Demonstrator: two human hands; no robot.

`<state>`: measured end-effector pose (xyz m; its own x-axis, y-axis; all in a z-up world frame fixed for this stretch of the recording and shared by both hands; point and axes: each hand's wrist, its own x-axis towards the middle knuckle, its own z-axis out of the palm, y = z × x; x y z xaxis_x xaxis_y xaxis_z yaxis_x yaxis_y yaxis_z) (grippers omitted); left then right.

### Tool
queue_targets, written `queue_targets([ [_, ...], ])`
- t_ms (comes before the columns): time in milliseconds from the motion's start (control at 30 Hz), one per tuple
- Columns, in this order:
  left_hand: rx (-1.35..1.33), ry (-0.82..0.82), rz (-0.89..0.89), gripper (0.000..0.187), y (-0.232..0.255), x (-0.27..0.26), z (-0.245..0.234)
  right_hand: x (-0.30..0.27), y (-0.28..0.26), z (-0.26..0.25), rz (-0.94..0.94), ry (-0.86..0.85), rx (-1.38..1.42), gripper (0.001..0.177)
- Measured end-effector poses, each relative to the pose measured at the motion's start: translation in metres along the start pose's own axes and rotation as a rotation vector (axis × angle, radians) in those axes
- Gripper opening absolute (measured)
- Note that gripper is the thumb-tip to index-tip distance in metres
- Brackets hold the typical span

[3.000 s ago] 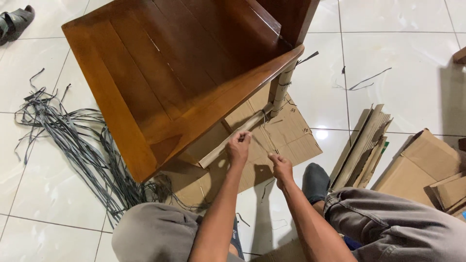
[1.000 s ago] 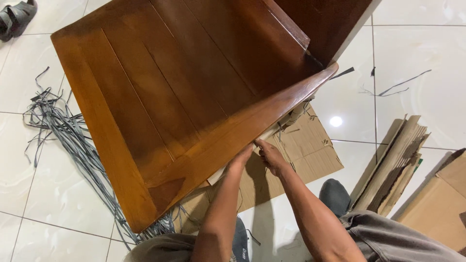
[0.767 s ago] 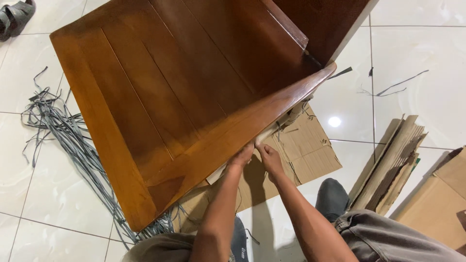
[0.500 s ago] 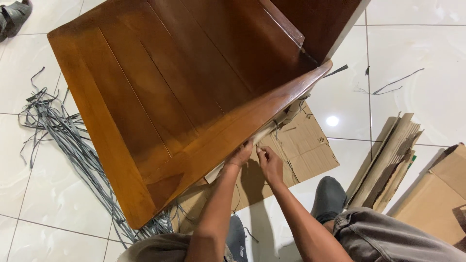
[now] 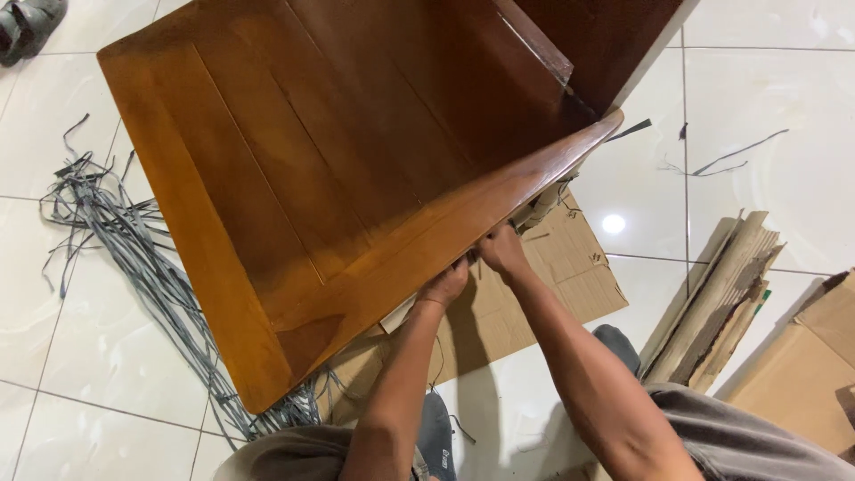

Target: Wrapping black plastic strips around the leg of a wooden chair

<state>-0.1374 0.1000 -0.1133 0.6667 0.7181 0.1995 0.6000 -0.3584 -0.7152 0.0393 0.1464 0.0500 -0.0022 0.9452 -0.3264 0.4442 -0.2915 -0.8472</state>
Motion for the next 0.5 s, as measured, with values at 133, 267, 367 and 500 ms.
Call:
queue_targets([
  [133,-0.238,0.257,-0.193,0.021,-0.03,0.014,-0.039,0.017,0.004,0.011,0.014,-0.015,0.142,0.032],
  [267,-0.267,0.315,-0.212,0.013,-0.056,0.024,-0.068,0.027,0.011,0.019,0.031,-0.023,0.323,0.034],
  [367,-0.186,0.277,-0.196,0.009,-0.047,0.019,-0.052,0.033,0.018,0.023,0.043,-0.031,0.44,0.035],
  [500,-0.13,0.212,-0.176,0.02,-0.044,0.019,-0.057,0.023,0.042,0.02,0.052,-0.032,0.556,0.037],
])
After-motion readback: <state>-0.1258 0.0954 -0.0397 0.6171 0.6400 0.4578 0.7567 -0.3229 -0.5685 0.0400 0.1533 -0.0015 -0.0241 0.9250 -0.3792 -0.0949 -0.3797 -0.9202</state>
